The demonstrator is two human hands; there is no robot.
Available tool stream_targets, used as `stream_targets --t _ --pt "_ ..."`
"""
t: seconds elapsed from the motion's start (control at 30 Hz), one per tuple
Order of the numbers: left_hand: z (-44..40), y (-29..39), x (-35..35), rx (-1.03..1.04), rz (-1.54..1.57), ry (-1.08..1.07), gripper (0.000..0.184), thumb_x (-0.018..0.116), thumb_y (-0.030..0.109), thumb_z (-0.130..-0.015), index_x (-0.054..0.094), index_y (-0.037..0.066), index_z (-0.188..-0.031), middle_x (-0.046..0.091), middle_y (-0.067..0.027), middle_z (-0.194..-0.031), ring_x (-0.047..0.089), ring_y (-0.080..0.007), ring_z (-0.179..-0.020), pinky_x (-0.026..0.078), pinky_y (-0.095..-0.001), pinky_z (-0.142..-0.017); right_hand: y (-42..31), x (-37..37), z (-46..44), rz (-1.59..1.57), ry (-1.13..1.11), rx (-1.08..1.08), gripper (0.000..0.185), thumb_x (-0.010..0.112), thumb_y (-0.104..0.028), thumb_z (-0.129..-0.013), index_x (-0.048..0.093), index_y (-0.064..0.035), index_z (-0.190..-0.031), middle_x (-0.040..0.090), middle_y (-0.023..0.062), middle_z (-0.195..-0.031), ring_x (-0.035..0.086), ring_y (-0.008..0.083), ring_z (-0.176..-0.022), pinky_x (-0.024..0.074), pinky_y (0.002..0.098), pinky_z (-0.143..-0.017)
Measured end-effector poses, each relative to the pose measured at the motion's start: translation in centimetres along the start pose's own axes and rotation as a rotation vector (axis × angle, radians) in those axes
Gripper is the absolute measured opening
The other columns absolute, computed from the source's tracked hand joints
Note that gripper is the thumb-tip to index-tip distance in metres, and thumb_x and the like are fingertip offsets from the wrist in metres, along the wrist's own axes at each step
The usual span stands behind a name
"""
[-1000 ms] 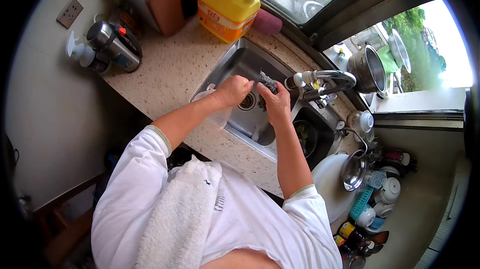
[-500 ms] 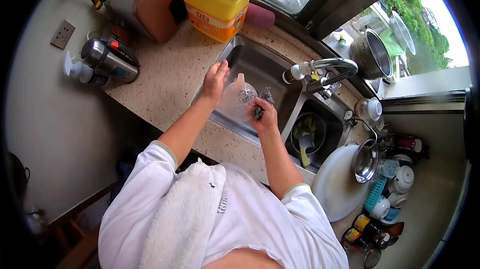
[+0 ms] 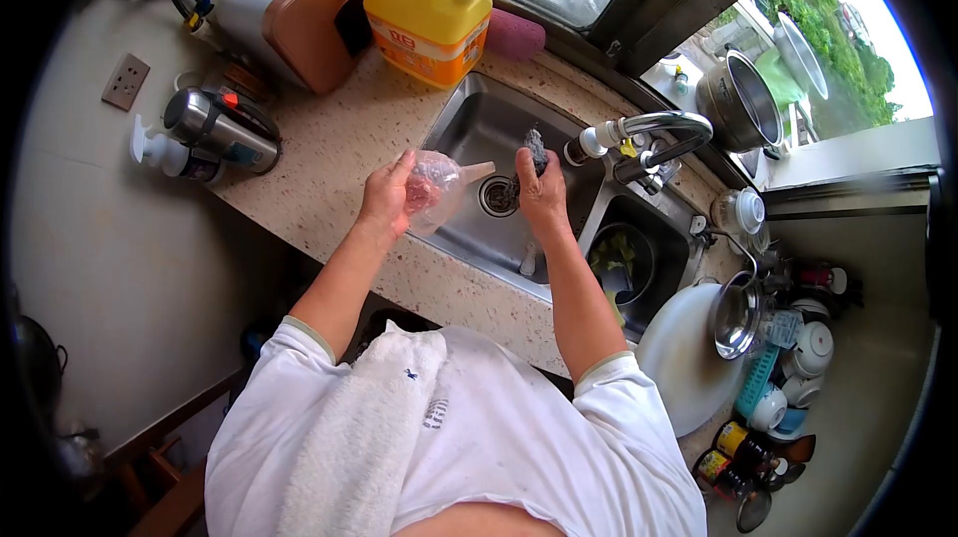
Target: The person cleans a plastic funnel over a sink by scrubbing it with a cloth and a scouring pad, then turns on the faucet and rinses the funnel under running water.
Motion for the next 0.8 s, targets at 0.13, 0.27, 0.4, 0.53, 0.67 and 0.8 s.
stream_targets --t 0.13,0.27,0.4,0.53,0.67,0.8 --pt "1.9 0.0 2.9 0.011 -0.06 -0.016 0.035 0.052 0.033 -0.096 0.057 -0.002 -0.094 0.06 -0.0101 -0.069 0.062 -0.0239 -0.058 0.056 -0.039 -0.059 -2.5 1.2 -0.4 0.048 -0.043 -0.508 0.04 0.059 -0.038 -0.09 0.057 -0.0063 -0.115 0.062 0.0163 -0.099 0.063 0.0299 -0.088 0.0493 0.0375 -0.079" --pt "1.7 -0.9 2.3 -0.179 0.148 -0.031 0.036 0.049 0.033 -0.097 0.056 -0.002 -0.095 0.061 -0.0113 -0.071 0.062 -0.0249 -0.058 0.056 -0.0398 -0.058 -6.0 0.0 1.6 0.066 -0.088 -0.811 0.029 0.073 -0.02 -0.078 0.064 -0.0067 -0.102 0.062 0.0152 -0.095 0.063 0.0318 -0.082 0.0513 0.0364 -0.071" --pt "3.6 -0.8 5.3 -0.118 0.208 0.061 0.033 0.051 0.033 -0.096 0.056 0.001 -0.091 0.058 -0.0088 -0.068 0.059 -0.0213 -0.057 0.054 -0.0365 -0.056 -6.3 -0.1 0.0 0.262 0.082 -0.829 0.026 0.076 -0.025 -0.076 0.062 -0.0041 -0.082 0.063 0.0127 -0.073 0.062 0.0331 -0.068 0.0505 0.0377 -0.059" --pt "4.3 -2.4 6.9 0.784 -0.585 0.019 0.026 0.057 0.026 -0.094 0.054 0.002 -0.084 0.057 -0.0112 -0.062 0.058 -0.0272 -0.054 0.052 -0.0373 -0.055 -3.8 1.3 -2.2 0.249 0.129 -0.368 0.035 0.069 -0.035 -0.083 0.058 -0.003 -0.075 0.057 0.012 -0.057 0.057 0.0274 -0.049 0.0438 0.0329 -0.046" --pt "5.1 -3.2 6.6 1.53 -1.063 -0.389 0.019 0.064 0.017 -0.088 0.054 0.003 -0.081 0.059 -0.0156 -0.065 0.06 -0.0337 -0.057 0.05 -0.039 -0.056 -0.7 1.1 -2.8 -0.292 -0.245 0.462 0.032 0.066 -0.031 -0.086 0.055 -0.004 -0.074 0.047 0.0032 -0.051 0.04 0.0118 -0.035 0.0268 0.0296 -0.031" --pt "4.3 -2.5 4.7 1.249 -1.071 -0.366 0.022 0.06 0.021 -0.092 0.055 0.002 -0.083 0.064 -0.0154 -0.08 0.063 -0.0315 -0.066 0.052 -0.0365 -0.06 -0.1 1.2 -2.7 -0.363 -0.274 0.405 0.032 0.067 -0.032 -0.085 0.056 -0.0037 -0.076 0.047 0.0042 -0.051 0.042 0.0126 -0.038 0.0294 0.0298 -0.034"
Point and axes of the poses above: each hand's wrist, its own z-axis away from the middle knuckle, its own x-axis out of the palm, y = z × x, the point moved 2 cm from there along -z, towards the middle knuckle
